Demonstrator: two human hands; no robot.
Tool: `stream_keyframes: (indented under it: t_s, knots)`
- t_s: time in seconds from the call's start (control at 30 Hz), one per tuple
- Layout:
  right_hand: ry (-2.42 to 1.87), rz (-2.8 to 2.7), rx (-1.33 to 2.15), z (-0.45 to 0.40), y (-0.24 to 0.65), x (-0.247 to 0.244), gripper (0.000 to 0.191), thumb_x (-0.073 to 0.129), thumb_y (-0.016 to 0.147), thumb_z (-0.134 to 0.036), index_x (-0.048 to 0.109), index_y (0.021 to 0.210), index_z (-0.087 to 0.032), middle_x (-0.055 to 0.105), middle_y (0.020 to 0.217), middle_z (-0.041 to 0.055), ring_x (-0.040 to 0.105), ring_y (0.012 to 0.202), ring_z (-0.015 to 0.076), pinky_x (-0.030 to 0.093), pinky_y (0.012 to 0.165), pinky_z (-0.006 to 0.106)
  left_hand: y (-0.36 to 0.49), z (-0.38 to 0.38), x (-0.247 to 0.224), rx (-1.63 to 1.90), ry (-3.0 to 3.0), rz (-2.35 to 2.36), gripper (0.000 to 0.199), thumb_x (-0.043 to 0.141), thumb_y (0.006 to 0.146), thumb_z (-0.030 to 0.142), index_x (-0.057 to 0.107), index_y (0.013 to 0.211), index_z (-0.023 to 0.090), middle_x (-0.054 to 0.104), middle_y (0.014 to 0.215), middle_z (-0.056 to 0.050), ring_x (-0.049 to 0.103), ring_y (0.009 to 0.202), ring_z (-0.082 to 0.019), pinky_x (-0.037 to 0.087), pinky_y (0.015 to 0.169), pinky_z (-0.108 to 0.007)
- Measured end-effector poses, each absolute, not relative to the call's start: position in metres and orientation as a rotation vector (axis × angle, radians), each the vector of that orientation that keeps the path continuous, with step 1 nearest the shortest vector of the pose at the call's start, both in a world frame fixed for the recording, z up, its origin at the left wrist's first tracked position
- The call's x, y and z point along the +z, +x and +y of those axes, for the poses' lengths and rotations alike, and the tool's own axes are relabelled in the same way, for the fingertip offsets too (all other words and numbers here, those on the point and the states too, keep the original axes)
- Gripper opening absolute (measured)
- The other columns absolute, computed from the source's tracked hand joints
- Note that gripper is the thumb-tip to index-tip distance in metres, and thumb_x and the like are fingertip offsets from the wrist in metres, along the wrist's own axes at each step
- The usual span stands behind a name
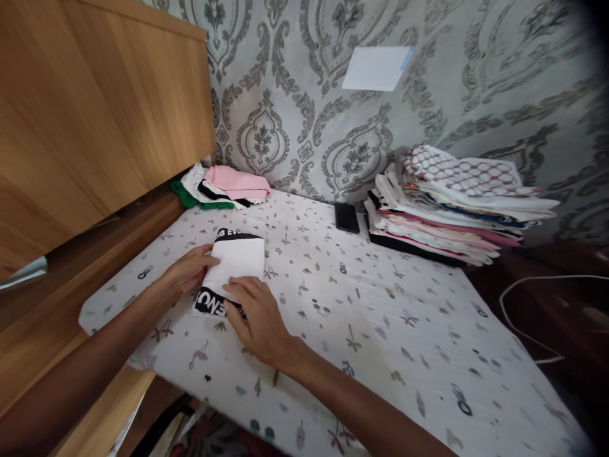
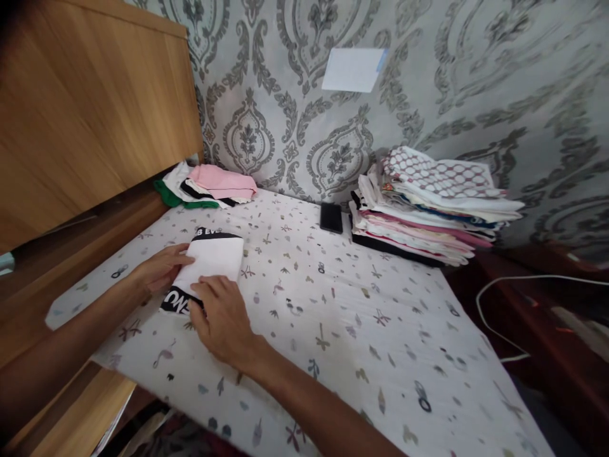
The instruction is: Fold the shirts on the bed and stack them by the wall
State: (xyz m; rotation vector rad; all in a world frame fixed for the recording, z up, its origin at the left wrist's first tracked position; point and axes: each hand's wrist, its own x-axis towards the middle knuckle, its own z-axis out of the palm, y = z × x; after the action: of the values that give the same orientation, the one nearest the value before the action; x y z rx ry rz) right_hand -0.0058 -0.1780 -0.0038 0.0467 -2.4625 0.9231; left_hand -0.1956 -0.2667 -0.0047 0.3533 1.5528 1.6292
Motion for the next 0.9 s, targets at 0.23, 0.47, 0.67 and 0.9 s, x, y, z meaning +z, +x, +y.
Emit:
stream_keyframes:
  t_s: [0.23, 0.47, 0.67, 0.9]
  knots:
    - [0.230, -2.823, 0.555, -0.190, -0.003, -0.032, 0.053, 0.044, 0.102, -0.044, 0.046, 0.147, -0.016, 0.043, 0.156, 0.0163, 0.030, 0.149, 0.0302, 0.023, 0.121, 0.058, -0.200, -0.277, 0.016, 0.974, 0.933, 2.630, 0.059, 0.061, 0.084, 0.038, 0.048, 0.137, 0.016, 0.067, 0.119, -0.014, 0.065, 0.109, -0.033, 0.053, 0.090, -0.046]
    - [0.225, -2.836, 0.517, -0.193, -0.001, -0.042, 0.058, 0.041, 0.102, -0.050, 0.040, 0.152, -0.020, 0.036, 0.161, 0.0129, 0.022, 0.152, 0.0282, 0.016, 0.123, 0.057, -0.194, -0.229, -0.004, 0.388, 1.916, 2.269, 0.061, 0.029, 0.102, 0.050, 0.034, 0.154, 0.018, 0.030, 0.164, -0.012, 0.024, 0.152, -0.026, 0.017, 0.123, -0.046]
    - [0.255, -2.832, 0.565, -0.195, 0.000, -0.040, 0.064, 0.042, 0.100, -0.056, 0.038, 0.152, -0.018, 0.036, 0.161, 0.0124, 0.022, 0.152, 0.0298, 0.013, 0.124, 0.058, -0.243, -0.186, -0.028, 0.209, 1.753, 2.309, 0.064, 0.024, 0.101, 0.056, 0.034, 0.154, 0.021, 0.026, 0.166, -0.010, 0.020, 0.153, -0.026, 0.013, 0.122, -0.052]
    - [0.076, -2.565, 0.844, -0.186, 0.013, -0.043, 0.041, 0.040, 0.103, -0.037, 0.052, 0.138, -0.018, 0.043, 0.155, 0.0147, 0.034, 0.146, 0.0243, 0.031, 0.119, 0.048, -0.268, -0.185, -0.030, 0.491, 1.850, 2.464, 0.051, 0.028, 0.099, 0.046, 0.065, 0.114, 0.015, 0.065, 0.124, -0.014, 0.056, 0.118, -0.026, 0.039, 0.105, -0.039]
